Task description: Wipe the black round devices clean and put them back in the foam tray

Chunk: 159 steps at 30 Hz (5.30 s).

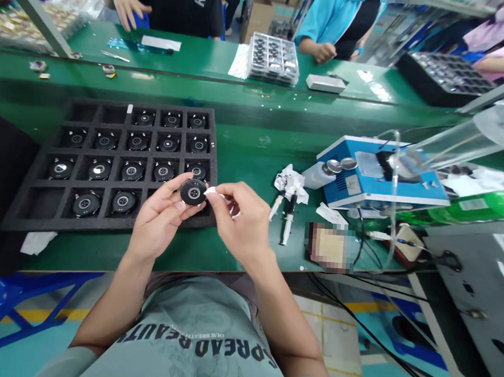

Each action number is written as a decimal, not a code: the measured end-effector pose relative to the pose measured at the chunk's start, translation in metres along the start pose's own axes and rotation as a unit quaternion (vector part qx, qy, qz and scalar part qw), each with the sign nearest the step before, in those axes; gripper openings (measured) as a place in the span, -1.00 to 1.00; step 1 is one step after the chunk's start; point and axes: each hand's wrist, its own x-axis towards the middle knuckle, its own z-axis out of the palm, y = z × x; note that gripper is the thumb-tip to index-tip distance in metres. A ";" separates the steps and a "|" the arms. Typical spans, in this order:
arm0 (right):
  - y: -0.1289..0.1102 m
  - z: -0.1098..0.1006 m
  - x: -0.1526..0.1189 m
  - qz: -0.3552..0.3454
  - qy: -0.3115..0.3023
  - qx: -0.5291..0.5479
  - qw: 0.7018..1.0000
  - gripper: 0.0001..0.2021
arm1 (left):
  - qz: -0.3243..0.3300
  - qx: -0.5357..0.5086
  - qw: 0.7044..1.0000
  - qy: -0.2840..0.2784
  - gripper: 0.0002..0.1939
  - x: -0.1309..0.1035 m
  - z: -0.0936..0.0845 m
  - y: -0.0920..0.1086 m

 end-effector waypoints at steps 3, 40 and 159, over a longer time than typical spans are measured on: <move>-0.012 0.015 0.003 -0.008 0.007 0.005 1.000 -0.88 | 0.031 0.034 0.999 -0.005 -0.52 -0.001 0.002 -0.002; -0.022 0.003 0.003 0.044 0.030 0.055 0.997 -0.87 | 0.126 0.136 0.982 0.043 -0.68 -0.005 0.011 -0.007; 0.031 0.007 0.034 -0.075 0.039 -0.027 0.996 -0.85 | -0.040 -0.065 0.991 0.107 -0.45 -0.003 0.011 0.018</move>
